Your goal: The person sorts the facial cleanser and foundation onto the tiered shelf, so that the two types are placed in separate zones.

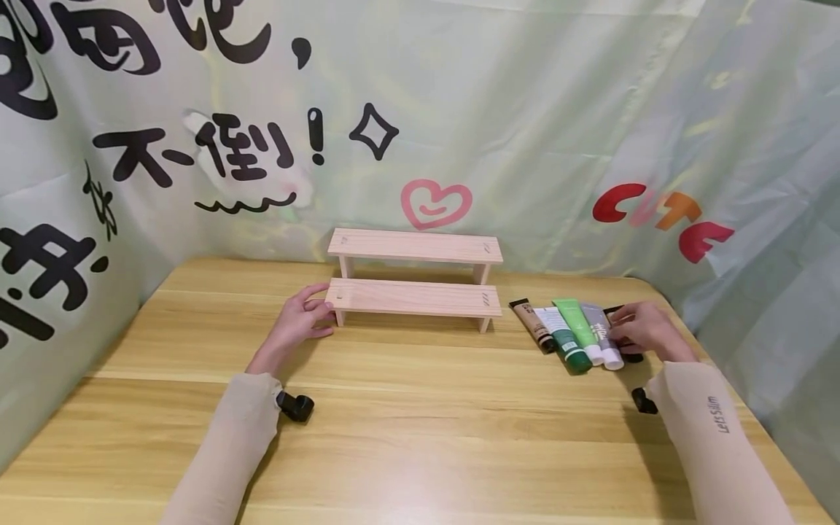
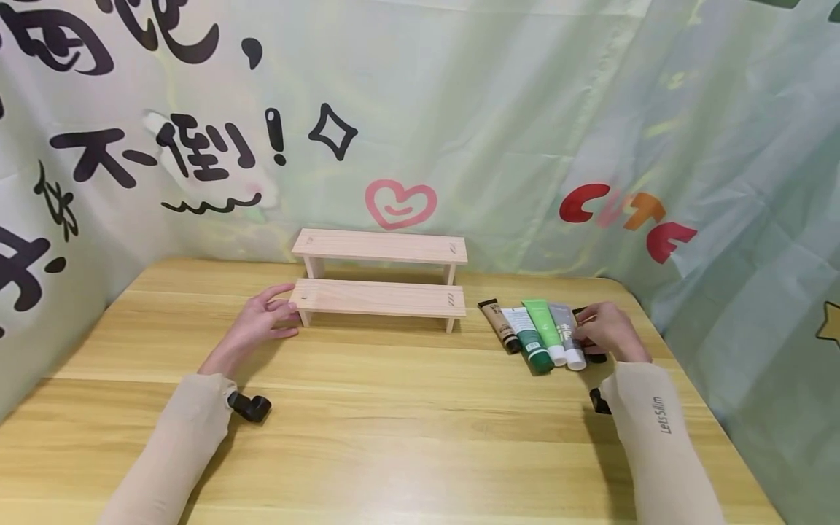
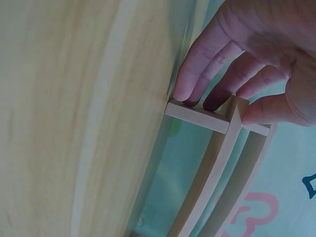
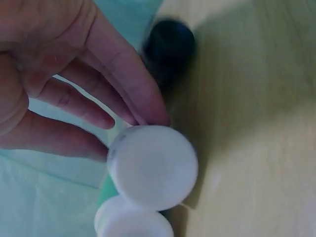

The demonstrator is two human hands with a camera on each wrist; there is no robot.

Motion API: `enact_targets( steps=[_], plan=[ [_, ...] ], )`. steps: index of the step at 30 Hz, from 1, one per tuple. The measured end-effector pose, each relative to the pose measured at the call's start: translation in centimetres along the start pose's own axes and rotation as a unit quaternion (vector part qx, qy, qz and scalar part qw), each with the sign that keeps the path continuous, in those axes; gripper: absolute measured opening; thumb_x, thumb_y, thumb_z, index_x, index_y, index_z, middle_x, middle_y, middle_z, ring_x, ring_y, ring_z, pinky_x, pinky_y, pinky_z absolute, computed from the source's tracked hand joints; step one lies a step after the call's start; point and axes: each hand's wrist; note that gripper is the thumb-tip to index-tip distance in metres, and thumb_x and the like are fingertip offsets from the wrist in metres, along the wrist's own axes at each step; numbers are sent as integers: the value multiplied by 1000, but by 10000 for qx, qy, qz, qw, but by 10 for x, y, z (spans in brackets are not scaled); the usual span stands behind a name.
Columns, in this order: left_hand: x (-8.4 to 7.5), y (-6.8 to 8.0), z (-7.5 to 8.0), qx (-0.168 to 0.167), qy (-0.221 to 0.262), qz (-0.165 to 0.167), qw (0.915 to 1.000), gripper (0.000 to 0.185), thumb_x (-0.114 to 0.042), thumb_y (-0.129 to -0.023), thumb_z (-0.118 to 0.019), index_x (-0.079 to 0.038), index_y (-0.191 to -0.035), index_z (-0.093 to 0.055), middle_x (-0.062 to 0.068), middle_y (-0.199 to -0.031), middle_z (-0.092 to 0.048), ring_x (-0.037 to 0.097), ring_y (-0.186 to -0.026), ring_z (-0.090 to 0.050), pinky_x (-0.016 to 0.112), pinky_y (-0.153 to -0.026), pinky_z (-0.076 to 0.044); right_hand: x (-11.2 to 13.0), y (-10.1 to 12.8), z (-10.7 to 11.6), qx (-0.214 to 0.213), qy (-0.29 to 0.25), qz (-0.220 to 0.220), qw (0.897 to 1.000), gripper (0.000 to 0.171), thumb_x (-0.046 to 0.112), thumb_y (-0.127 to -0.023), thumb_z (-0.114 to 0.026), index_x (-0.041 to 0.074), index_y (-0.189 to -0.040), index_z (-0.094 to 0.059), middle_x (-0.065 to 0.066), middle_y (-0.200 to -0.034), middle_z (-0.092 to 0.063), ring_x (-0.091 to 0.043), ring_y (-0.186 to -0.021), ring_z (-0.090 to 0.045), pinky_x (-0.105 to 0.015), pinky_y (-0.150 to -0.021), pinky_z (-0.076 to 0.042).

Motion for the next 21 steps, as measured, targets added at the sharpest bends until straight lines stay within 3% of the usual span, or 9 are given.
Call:
enact_targets(
  steps=[5, 12, 15, 21],
  plan=[
    [0, 0, 0, 16, -46, -20, 10000, 52, -6, -108, -47, -1, -157, -30, 33, -141, -51, 29, -110, -61, 35, -84, -60, 0, -1, -1, 338, -56, -168, 9993, 60, 6, -97, -62, -24, -140, -32, -31, -111, -56, -20, -79, -62, -39, -69, -62],
    [1, 2, 1, -39, -63, -25, 10000, 52, -5, -108, -46, -1, -157, -29, 34, -142, -50, 27, -108, -62, 34, -83, -60, -4, -6, -4, 756, -654, -550, 9935, 80, 12, -100, -58, -20, -151, -6, -10, -95, -59, -16, -80, -61, -37, -73, -61],
    [1, 2, 1, -13, -43, -34, 10000, 53, -5, -108, -47, -1, -158, -29, 34, -143, -49, 25, -106, -63, 35, -84, -60, -6, -7, -5, 886, -767, -659, 9909, 82, 12, -100, -58, -19, -152, -2, -17, -103, -55, -18, -83, -60, -37, -75, -60],
    [-1, 2, -1, -15, 27, -10, 10000, 54, -5, -108, -48, -2, -158, -29, 33, -143, -49, 28, -108, -63, 35, -84, -60, -6, -7, -4, 829, -602, -449, 9937, 80, 9, -97, -60, -17, -152, -8, -39, -133, -39, -20, -87, -61, -39, -76, -60]
  ],
)
Point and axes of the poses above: each hand's wrist, its own y-axis away from the middle knuckle, its own z-axis out of the back of the hand, x = y × z
